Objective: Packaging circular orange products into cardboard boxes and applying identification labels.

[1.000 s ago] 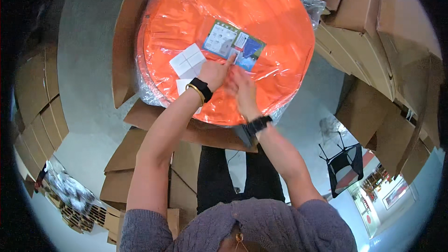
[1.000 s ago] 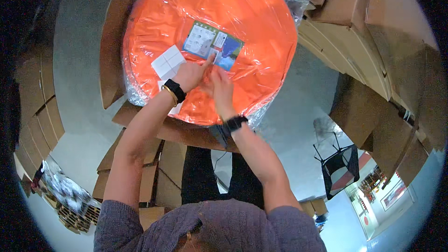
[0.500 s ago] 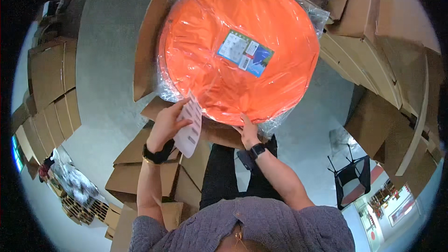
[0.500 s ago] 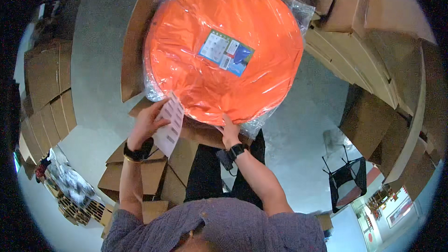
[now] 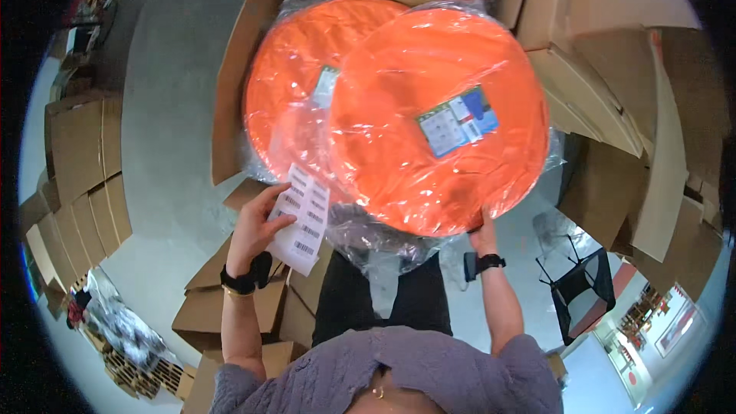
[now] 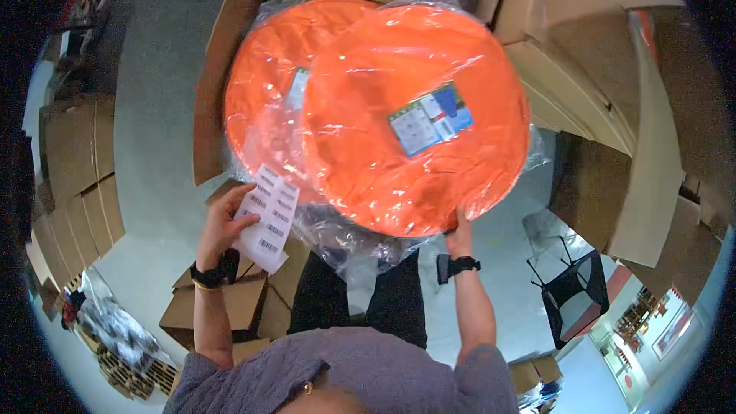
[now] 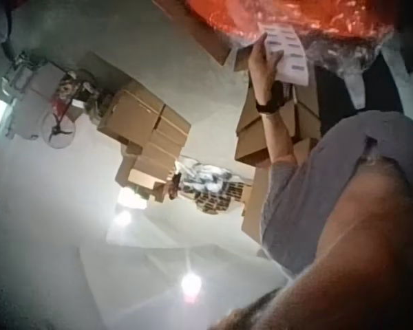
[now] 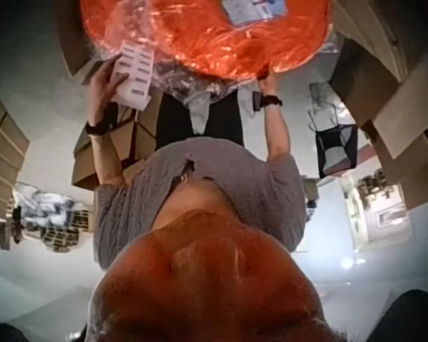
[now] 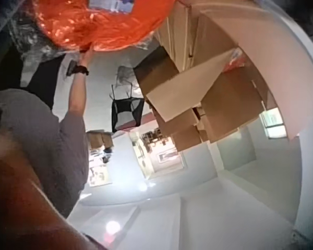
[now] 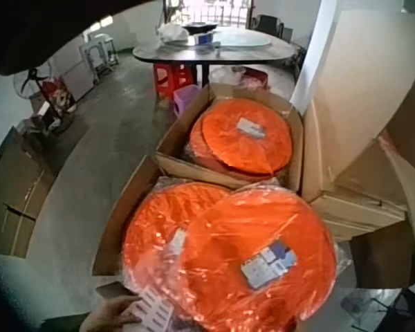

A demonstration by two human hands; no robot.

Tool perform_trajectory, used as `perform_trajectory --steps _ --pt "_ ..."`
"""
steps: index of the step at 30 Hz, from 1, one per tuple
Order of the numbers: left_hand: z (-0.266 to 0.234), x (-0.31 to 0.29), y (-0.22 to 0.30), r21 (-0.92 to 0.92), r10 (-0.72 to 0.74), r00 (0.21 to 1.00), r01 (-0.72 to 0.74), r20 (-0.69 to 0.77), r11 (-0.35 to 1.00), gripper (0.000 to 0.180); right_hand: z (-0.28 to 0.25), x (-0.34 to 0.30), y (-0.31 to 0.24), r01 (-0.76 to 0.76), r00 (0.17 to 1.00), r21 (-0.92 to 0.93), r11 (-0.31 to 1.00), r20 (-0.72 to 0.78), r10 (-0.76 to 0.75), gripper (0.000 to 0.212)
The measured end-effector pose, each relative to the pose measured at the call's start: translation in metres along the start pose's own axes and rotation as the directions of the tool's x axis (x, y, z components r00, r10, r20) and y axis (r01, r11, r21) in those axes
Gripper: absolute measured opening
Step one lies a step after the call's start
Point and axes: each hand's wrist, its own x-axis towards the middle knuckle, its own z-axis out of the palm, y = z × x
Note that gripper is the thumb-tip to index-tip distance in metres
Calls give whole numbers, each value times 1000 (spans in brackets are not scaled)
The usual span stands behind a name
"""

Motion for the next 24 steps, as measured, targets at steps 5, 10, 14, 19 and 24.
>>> perform_trajectory --steps 5,10,14,19,24 --pt "14 2 -6 78 182 983 -183 15 980 52 -8 -3 1 -73 996 -311 947 -62 56 27" --pt "12 -18 47 -24 128 990 -126 61 992 49 62 -104 -33 171 984 -15 985 55 -170 20" --pt "7 -19 76 18 198 978 -199 59 980 46 118 -220 -103 360 932 -227 905 133 -338 23" --pt "12 -41 96 98 343 937 -336 -60 937 43 151 -267 -112 653 740 -316 688 459 -492 24" --pt "-2 -62 99 -18 410 896 -419 -168 908 40 192 -333 -184 576 780 -275 769 467 -417 24"
